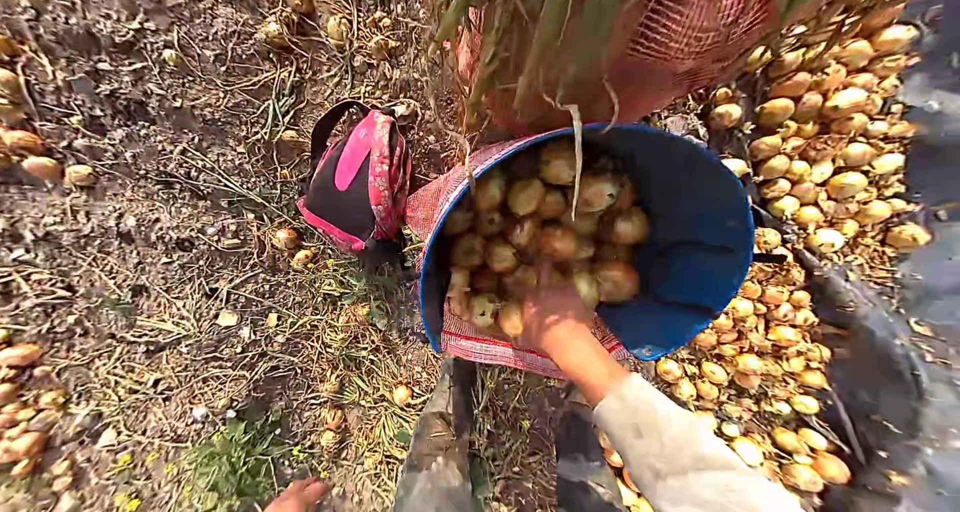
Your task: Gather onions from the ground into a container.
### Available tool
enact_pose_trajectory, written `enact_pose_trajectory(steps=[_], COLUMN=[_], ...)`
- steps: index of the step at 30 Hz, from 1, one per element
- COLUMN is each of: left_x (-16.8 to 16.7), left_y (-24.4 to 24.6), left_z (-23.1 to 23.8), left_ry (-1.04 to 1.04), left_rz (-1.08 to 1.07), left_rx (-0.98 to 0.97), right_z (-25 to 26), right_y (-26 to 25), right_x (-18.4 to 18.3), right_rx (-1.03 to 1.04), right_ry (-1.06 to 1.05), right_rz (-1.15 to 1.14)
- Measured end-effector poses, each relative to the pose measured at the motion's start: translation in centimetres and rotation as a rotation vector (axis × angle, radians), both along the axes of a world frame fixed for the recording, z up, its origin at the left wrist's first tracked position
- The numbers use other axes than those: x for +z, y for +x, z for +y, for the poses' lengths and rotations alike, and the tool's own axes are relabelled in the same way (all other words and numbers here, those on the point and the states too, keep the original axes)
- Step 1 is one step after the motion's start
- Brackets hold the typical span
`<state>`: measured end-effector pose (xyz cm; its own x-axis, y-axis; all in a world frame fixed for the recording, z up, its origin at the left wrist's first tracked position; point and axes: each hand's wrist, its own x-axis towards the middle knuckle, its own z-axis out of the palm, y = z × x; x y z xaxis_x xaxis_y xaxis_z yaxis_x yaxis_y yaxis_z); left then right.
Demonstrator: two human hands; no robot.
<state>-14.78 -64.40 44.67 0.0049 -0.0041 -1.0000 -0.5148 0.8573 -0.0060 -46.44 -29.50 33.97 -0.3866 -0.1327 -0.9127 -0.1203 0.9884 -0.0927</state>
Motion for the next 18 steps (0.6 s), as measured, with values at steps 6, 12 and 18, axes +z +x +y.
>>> enact_pose_trajectory(steps=[6, 12, 18], left_x=[-3.7, -12.8, -15.6], left_y=[-21.9, -38.8, -34.8], left_z=[18.8, 27.8, 26.8], left_ry=[0.376, -0.057, -0.026], left_rz=[0.682, 0.909, 1.129], left_rx=[0.494, 0.329, 0.221], right_z=[1.4, 11.2, 7.0], right_y=[-1.4, -4.4, -2.8], right_x=[2.3, 0.8, 0.2], right_rx=[-0.235, -0.589, -0.542], right_ry=[0.082, 0.131, -0.158], right_rz=[0.288, 0.378, 0.754])
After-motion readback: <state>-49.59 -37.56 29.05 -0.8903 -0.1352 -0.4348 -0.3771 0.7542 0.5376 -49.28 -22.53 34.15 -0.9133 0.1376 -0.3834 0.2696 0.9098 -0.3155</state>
